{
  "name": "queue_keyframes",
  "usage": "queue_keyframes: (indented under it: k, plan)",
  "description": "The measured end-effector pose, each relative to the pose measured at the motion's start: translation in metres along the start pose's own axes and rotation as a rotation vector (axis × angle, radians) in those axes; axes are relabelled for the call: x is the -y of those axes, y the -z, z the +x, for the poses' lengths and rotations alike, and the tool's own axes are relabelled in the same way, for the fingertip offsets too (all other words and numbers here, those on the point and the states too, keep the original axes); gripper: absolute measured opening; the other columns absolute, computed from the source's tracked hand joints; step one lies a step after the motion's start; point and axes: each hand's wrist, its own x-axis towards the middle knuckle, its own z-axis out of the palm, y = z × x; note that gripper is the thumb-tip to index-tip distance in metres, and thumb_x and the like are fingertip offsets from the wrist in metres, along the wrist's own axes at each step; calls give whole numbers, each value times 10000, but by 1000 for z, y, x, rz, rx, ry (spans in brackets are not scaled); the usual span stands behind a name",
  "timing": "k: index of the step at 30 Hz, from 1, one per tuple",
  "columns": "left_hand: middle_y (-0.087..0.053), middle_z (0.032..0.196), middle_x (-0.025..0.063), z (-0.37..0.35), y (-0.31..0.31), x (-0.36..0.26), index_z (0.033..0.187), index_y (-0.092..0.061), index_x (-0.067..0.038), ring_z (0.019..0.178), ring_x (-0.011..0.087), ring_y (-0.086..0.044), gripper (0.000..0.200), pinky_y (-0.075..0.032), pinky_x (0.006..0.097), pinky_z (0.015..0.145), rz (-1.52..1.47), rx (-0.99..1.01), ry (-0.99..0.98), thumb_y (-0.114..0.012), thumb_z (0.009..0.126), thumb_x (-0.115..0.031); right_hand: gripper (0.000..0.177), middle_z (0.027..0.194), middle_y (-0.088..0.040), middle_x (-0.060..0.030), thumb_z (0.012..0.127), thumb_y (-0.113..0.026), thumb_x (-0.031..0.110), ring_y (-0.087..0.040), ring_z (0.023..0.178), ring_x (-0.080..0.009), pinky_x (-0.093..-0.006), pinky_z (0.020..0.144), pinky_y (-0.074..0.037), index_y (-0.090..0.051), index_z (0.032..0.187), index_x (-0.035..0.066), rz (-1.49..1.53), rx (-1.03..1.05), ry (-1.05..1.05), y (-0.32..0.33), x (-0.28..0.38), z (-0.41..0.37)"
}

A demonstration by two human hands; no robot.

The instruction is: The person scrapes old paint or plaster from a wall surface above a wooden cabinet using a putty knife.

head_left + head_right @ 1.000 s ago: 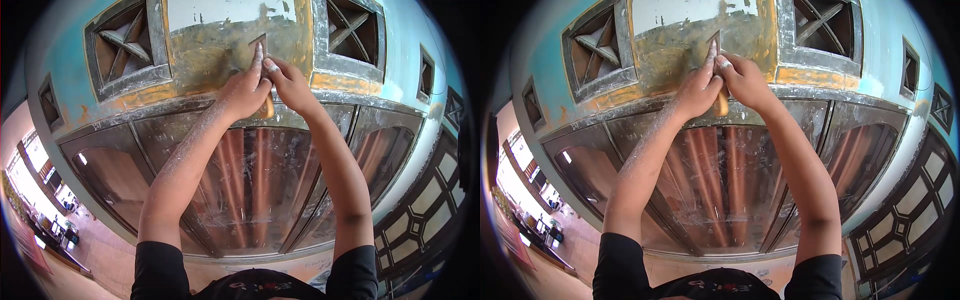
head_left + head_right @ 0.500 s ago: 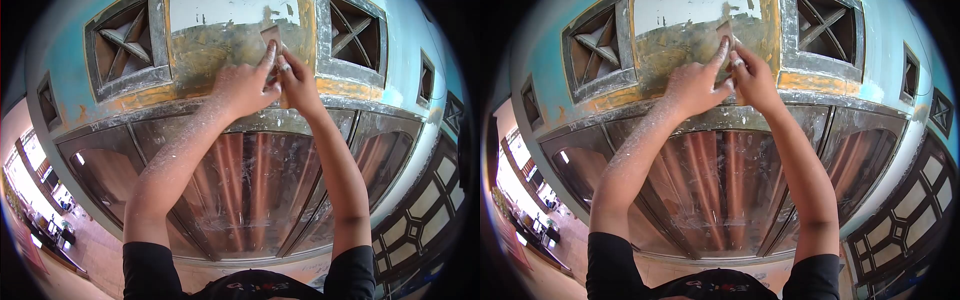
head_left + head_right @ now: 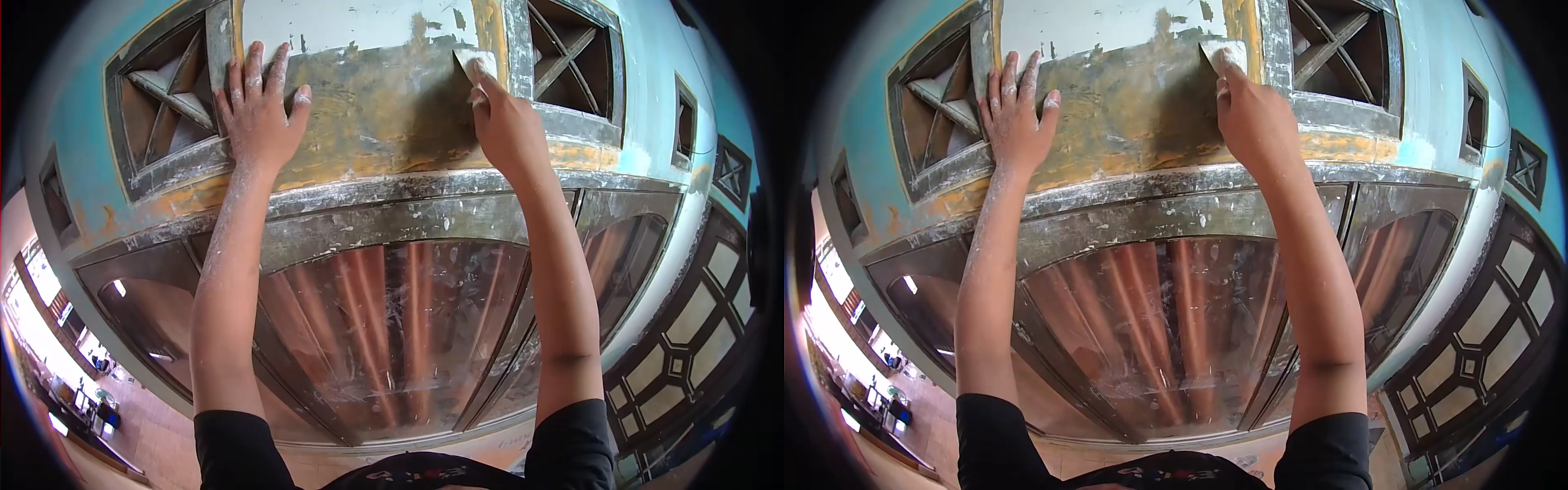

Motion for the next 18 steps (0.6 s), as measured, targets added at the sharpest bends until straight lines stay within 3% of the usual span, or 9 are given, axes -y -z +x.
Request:
queue_keyframes:
  k: [2, 6, 18]
  plan:
    - [-239, 1700, 27, -1, 0, 2, 1603, -356, -325, 1565, 357, -179, 637, -157, 641, 1226, -31, -28, -24, -548, 1010, -455, 357, 842, -707, -264, 1011, -512, 224, -690, 831, -473, -560, 775, -543, -635, 1337, 146, 45, -84, 57, -7, -3, 7]
    - [-226, 1706, 50, -1, -1, 5, 1612, -335, -325, 1570, 368, -164, 661, -109, 673, 1226, -49, -16, -36, -522, 1006, -513, 356, 845, -707, -269, 1003, -518, 209, -689, 837, -472, -555, 785, -543, -643, 1326, 123, 56, -56, 37, 4, 8, 6]
    - [-233, 1707, 30, -3, 2, 3, 1609, -348, -309, 1566, 364, -183, 640, -142, 640, 1229, -25, -26, -44, -543, 1013, -441, 371, 845, -707, -272, 991, -529, 198, -692, 833, -464, -545, 786, -547, -643, 1337, 127, 10, -61, -13, -2, 14, 5]
